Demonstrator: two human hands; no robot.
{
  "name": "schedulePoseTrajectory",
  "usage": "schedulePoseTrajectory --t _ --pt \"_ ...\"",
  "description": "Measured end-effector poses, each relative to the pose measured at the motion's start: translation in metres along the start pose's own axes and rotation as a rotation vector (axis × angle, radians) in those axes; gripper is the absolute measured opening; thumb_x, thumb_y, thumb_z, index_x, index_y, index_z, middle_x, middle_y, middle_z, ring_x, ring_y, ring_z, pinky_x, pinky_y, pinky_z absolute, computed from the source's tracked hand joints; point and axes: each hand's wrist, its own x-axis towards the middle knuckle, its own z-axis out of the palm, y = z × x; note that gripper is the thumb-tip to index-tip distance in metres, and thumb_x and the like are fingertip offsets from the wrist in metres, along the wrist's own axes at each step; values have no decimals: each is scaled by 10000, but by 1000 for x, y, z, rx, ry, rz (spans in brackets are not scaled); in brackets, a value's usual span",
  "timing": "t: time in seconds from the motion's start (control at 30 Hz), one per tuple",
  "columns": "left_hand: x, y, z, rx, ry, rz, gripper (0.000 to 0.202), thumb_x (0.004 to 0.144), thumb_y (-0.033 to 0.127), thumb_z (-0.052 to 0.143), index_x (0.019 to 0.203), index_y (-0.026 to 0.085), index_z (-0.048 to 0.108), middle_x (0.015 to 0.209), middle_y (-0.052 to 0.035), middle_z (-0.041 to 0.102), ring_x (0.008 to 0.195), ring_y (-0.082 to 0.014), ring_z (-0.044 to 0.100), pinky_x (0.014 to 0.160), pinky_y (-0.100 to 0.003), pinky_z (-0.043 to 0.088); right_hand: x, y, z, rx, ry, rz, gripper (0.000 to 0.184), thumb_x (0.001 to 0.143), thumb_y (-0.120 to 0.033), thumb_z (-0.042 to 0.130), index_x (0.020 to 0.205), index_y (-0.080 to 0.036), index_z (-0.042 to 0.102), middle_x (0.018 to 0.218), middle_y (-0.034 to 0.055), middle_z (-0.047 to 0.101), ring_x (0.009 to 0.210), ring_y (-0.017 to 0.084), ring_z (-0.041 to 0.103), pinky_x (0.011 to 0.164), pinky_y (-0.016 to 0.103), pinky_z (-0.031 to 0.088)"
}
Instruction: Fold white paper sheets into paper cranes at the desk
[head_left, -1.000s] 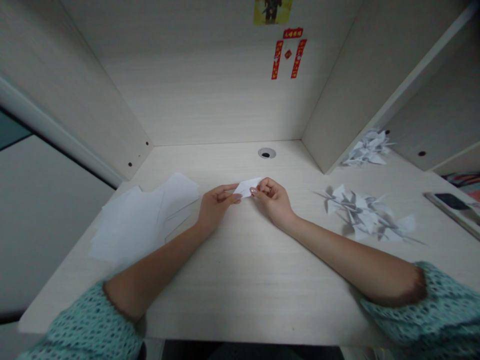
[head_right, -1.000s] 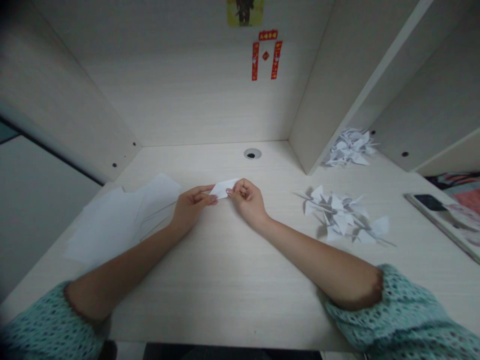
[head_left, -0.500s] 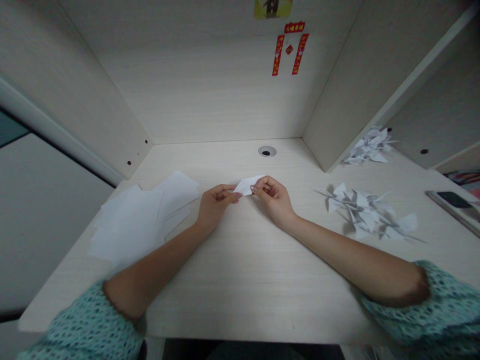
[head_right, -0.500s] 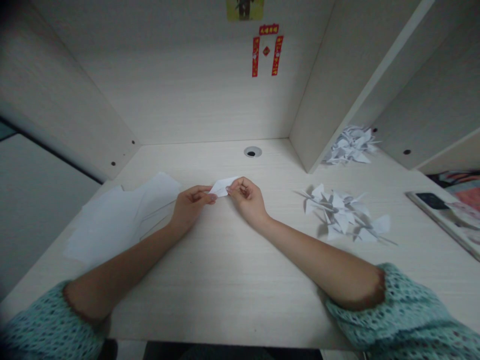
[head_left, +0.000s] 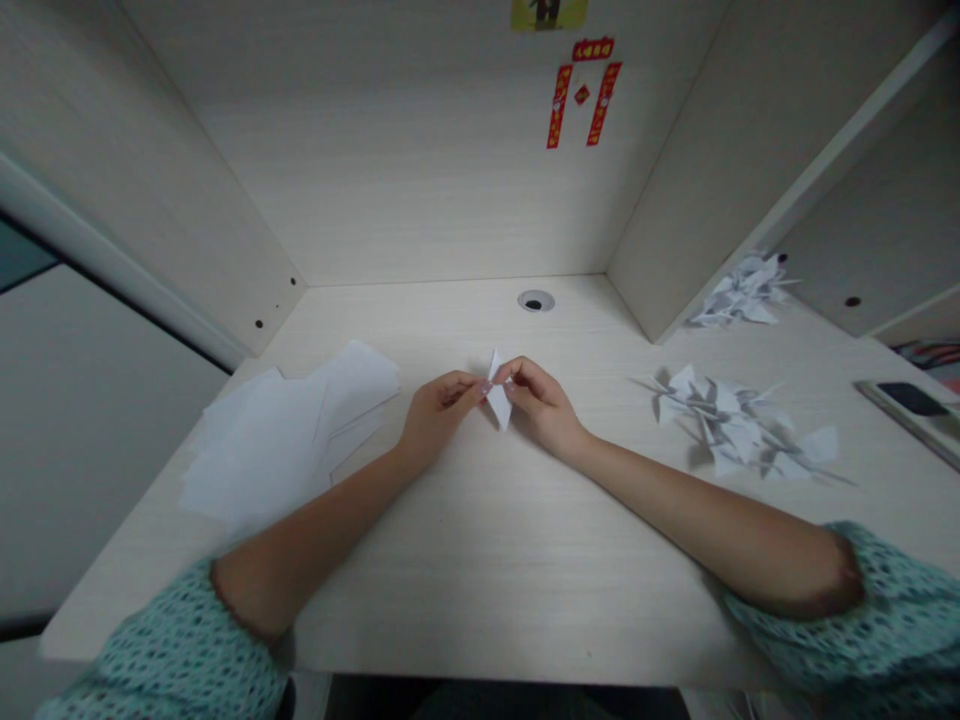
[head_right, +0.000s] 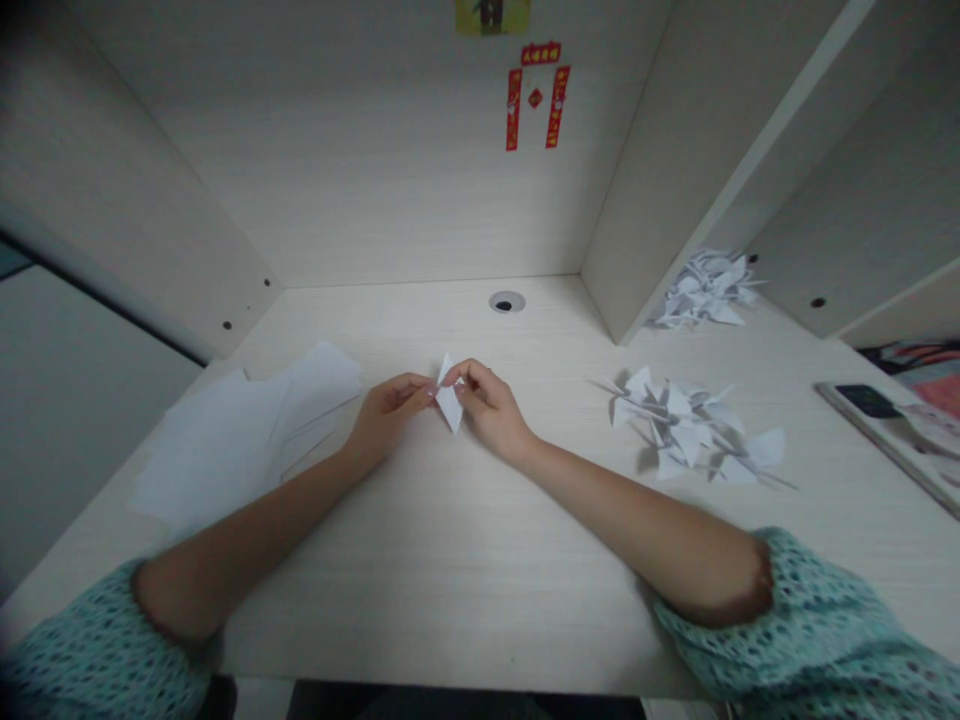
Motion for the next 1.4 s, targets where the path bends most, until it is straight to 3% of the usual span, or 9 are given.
schedulePoseTrajectory --t 0.23,0.43,0.63,0.83,0.97,1.1,1.2,1.27,1.4 --pt "0 4 0 -7 70 -15 267 757 433 647 731 167 651 706 -5 679 661 -131 601 657 -242 441 -2 -12 4 -104 83 -53 104 876 -318 542 938 -236 563 824 15 570 748 166 515 714 312 402" --pt "2 3 -1 -85 116 -35 267 755 445 643 765 181 607 687 4 684 659 -135 616 670 -250 454 -2 -15 5 -174 53 -106 267 714 -364 749 914 -241 621 866 25 615 767 174 537 739 328 411" --pt "1 2 -2 -39 82 -4 288 743 444 662 767 178 554 639 33 640 612 -111 575 613 -226 418 -1 -11 4 -151 101 -92 142 784 -314 687 894 -230 657 872 42 651 809 182 574 744 335 422" --pt "3 2 0 -122 60 15 367 704 372 715 972 185 547 909 -44 719 843 -164 668 778 -270 485 1 -5 4 -113 124 -53 175 789 -342 679 922 -229 687 880 46 660 798 174 576 751 334 435" --pt "2 -1 0 -181 56 -20 465 712 364 710 1093 192 504 939 -66 735 857 -180 686 795 -290 501 2 -1 6 23 122 -17 250 710 -356 752 905 -220 673 881 45 665 822 181 597 786 342 455" --pt "0 -1 0 -235 64 -9 766 722 319 709 1371 234 310 937 -47 738 837 -149 688 783 -265 502 2 -4 5 34 112 19 211 743 -352 719 899 -218 674 912 53 683 870 191 614 833 357 461" --pt "-1 0 -1 -221 61 1 887 730 318 702 1455 262 194 919 -25 737 825 -131 683 790 -257 500 2 -8 4 8 97 34 199 755 -360 703 899 -224 688 937 55 700 895 198 627 842 361 469" --pt "0 0 -1 -179 56 8 758 729 335 702 1398 234 361 917 -32 732 838 -139 679 797 -257 500 2 -9 4 7 86 41 199 754 -364 700 894 -223 695 939 56 707 890 199 635 817 351 481" --pt "0 0 -2 -71 72 42 364 739 355 700 1063 189 681 974 -64 728 903 -178 672 852 -288 494 2 -8 3 46 63 61 203 760 -362 690 900 -214 696 941 57 702 842 182 637 723 316 498"
